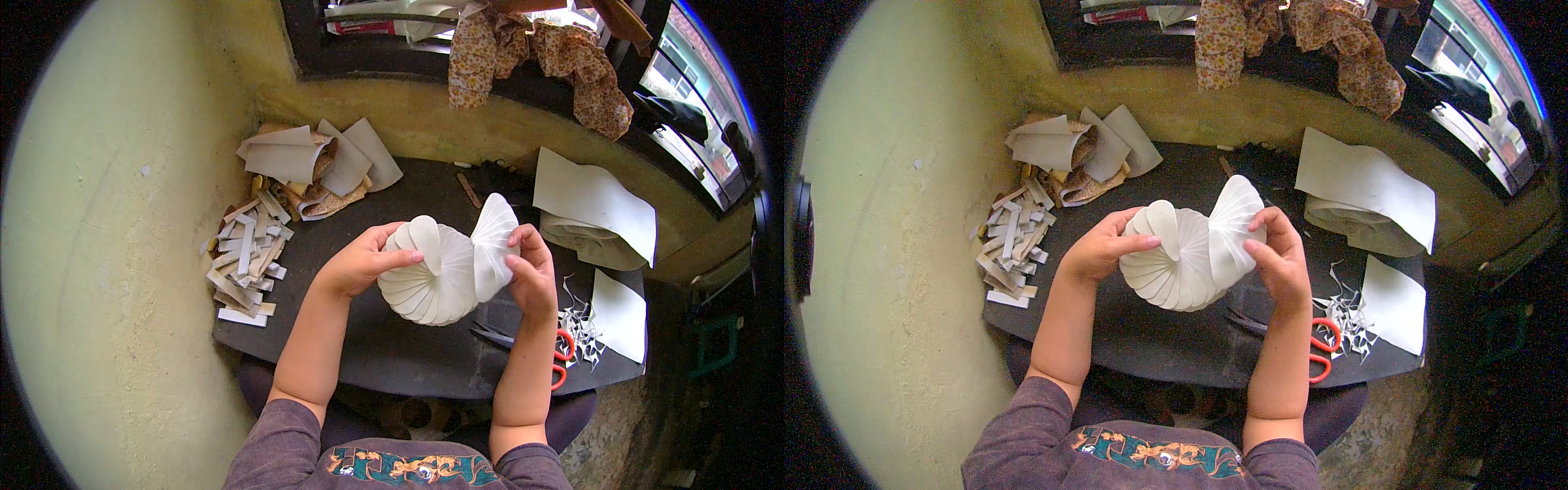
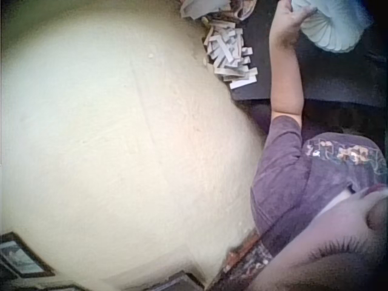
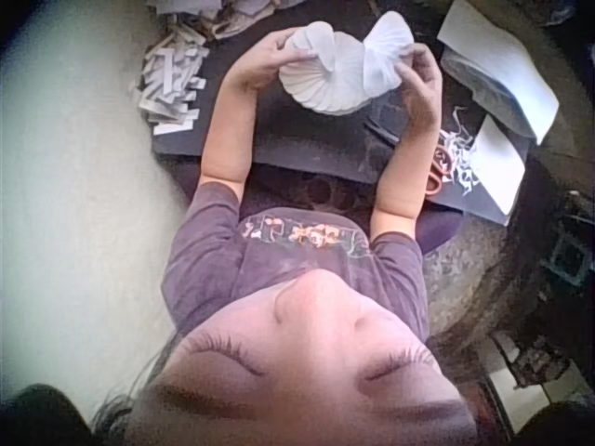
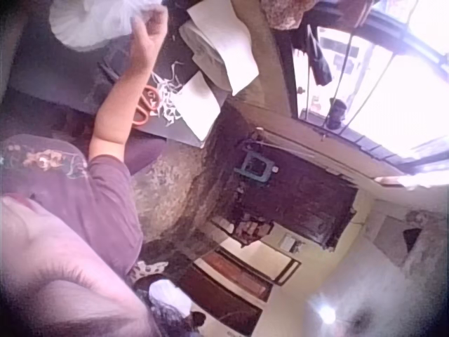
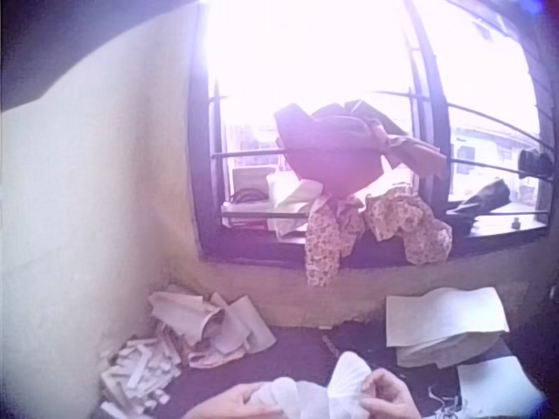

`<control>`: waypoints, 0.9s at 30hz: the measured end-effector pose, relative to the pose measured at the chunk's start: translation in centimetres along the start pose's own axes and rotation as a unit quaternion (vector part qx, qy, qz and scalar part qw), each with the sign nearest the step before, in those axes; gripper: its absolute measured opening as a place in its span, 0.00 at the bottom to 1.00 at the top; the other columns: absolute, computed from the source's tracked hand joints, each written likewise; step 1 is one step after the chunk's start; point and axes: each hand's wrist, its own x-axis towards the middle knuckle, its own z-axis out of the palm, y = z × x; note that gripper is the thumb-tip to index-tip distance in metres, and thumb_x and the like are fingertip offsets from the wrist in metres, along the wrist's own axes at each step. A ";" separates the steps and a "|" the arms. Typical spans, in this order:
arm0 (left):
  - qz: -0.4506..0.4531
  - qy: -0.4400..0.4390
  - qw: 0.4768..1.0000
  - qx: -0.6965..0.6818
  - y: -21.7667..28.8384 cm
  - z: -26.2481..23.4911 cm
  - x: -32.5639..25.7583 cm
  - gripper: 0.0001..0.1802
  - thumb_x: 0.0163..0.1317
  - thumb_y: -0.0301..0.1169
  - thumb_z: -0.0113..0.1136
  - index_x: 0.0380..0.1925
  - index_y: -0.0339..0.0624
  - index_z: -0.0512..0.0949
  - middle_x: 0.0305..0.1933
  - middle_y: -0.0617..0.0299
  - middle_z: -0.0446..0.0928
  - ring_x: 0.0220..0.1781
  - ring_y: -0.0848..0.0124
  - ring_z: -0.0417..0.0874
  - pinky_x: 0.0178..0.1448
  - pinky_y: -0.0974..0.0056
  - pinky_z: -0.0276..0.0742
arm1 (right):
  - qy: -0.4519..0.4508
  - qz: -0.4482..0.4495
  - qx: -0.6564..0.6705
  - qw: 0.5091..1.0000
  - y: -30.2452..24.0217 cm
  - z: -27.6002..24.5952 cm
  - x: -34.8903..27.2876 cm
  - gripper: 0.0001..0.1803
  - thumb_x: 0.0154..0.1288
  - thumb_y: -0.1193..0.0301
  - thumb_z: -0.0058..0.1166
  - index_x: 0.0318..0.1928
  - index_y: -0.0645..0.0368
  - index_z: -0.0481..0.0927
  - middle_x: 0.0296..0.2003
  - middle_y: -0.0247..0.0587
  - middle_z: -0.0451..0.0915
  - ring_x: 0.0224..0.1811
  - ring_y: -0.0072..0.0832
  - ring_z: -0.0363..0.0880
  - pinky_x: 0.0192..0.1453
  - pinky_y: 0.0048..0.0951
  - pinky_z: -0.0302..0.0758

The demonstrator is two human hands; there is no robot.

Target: The person folds and stacks white paper pieces into fan-like shapes, then cleans up paper scraps. They use a pen and a small purple object to draw curved lines on a sheet of white paper.

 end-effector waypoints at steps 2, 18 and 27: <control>0.007 0.007 1.000 0.005 -0.1 0.1 0.1 0.21 0.57 0.32 0.65 0.49 0.36 0.74 0.45 0.62 0.79 0.46 0.76 0.79 0.53 0.68 0.73 | 0.035 -0.003 -0.044 0.998 0.0 0.9 -0.2 0.22 0.53 0.79 0.58 0.49 0.57 0.69 0.44 0.38 0.74 0.45 0.25 0.74 0.49 0.26 0.71; 0.025 0.029 0.999 0.021 -0.4 0.5 0.4 0.23 0.57 0.30 0.65 0.51 0.35 0.72 0.47 0.61 0.78 0.48 0.75 0.78 0.55 0.68 0.72 | 0.005 0.053 -0.127 0.990 -0.7 2.8 0.0 0.32 0.54 0.80 0.62 0.60 0.58 0.64 0.45 0.44 0.79 0.46 0.26 0.78 0.50 0.26 0.73; 0.038 0.036 0.998 0.021 -0.7 0.4 0.6 0.23 0.58 0.31 0.64 0.52 0.35 0.71 0.47 0.61 0.78 0.48 0.75 0.78 0.55 0.68 0.72 | 0.004 0.048 -0.133 0.990 -0.4 2.9 0.1 0.33 0.55 0.79 0.62 0.60 0.58 0.63 0.45 0.43 0.79 0.46 0.26 0.78 0.50 0.26 0.73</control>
